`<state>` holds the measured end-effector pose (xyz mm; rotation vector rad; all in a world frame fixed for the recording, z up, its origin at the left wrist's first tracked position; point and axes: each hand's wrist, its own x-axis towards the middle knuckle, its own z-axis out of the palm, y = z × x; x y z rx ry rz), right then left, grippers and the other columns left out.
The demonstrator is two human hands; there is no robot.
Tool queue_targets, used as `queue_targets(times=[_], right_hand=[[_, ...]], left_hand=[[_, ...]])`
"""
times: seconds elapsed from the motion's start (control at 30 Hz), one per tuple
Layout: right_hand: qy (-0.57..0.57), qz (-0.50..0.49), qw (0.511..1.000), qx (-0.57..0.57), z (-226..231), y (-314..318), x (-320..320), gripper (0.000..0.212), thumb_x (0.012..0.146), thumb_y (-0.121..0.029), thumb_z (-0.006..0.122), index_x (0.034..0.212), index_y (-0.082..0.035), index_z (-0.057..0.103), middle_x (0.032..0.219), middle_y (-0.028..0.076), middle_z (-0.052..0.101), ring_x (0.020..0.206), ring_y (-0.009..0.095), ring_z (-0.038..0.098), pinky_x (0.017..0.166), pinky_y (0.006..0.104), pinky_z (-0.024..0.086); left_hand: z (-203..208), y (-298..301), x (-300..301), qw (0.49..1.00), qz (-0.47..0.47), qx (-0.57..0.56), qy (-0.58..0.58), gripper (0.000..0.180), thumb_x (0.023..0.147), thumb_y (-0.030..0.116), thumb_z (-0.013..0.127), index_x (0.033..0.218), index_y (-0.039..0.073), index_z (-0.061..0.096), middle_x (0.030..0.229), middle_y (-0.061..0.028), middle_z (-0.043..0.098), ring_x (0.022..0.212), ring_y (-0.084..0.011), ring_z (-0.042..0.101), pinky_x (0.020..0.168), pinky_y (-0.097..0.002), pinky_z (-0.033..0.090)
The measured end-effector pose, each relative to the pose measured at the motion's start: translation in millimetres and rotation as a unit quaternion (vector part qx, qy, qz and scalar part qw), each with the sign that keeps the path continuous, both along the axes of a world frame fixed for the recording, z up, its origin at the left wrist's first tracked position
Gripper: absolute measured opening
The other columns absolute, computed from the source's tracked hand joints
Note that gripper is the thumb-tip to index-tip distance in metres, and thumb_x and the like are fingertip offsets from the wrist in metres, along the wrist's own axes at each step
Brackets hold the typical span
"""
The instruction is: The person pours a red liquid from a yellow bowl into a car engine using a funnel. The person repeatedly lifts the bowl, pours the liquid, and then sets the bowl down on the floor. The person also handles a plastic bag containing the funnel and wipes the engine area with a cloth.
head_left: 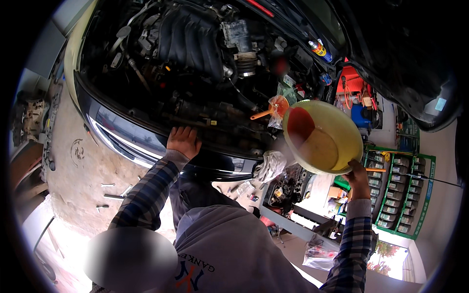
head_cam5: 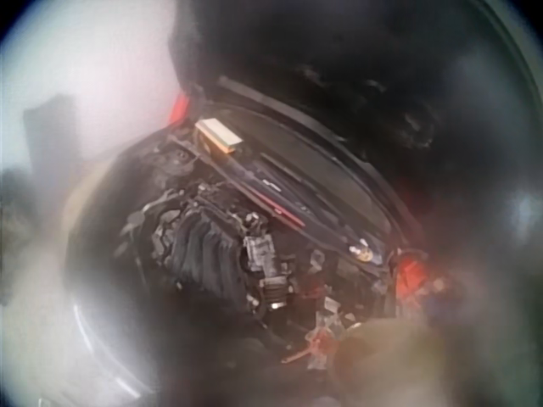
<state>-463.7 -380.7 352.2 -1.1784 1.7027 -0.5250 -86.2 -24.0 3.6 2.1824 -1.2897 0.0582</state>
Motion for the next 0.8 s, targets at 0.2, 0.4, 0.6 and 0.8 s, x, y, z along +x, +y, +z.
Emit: queue_targets(times=[0.2,0.4,0.6,0.8], right_hand=[[-0.019,0.037,0.999,0.029,4.9,-12.3,-14.2,0.023,0.088,-0.011,0.054,0.108,0.000,0.054,0.086,0.011,0.060,0.062,0.022,0.060,0.045,0.0333,0.044],[-0.023,0.047,0.998,0.046,1.8,-24.3,-19.9,0.019,0.089,-0.009,0.053,0.106,-0.001,0.054,0.087,0.011,0.061,0.063,0.022,0.060,0.046,0.0330,0.044],[-0.012,0.005,0.999,0.032,3.2,-16.5,-4.9,0.023,0.089,-0.009,0.053,0.110,0.000,0.053,0.092,0.012,0.062,0.073,0.024,0.064,0.051,0.0348,0.050],[0.012,-0.058,0.998,-0.032,0.3,6.7,31.4,0.009,0.089,-0.012,0.056,0.095,-0.005,0.057,0.076,0.006,0.059,0.053,0.017,0.056,0.040,0.0280,0.040]], left_hand=[[-1.6,-1.6,-1.5,1.000,-0.001,0.001,0.010,0.026,0.077,0.027,0.065,0.093,0.006,0.066,0.086,-0.0083,0.061,0.085,-0.0264,0.059,0.085,-0.0434,0.046],[-1.2,0.6,-1.3,1.000,0.002,-0.001,0.021,0.024,0.077,0.027,0.066,0.092,0.007,0.066,0.086,-0.0078,0.061,0.085,-0.0264,0.059,0.086,-0.0427,0.045],[-0.9,0.7,-0.8,1.000,0.005,-0.007,0.018,0.023,0.077,0.026,0.066,0.091,0.008,0.065,0.085,-0.0076,0.061,0.086,-0.0263,0.059,0.086,-0.0426,0.045],[-0.8,1.5,-0.6,1.000,0.005,-0.003,0.018,0.027,0.077,0.026,0.066,0.095,0.006,0.066,0.088,-0.0082,0.062,0.087,-0.0263,0.060,0.088,-0.0427,0.045]])
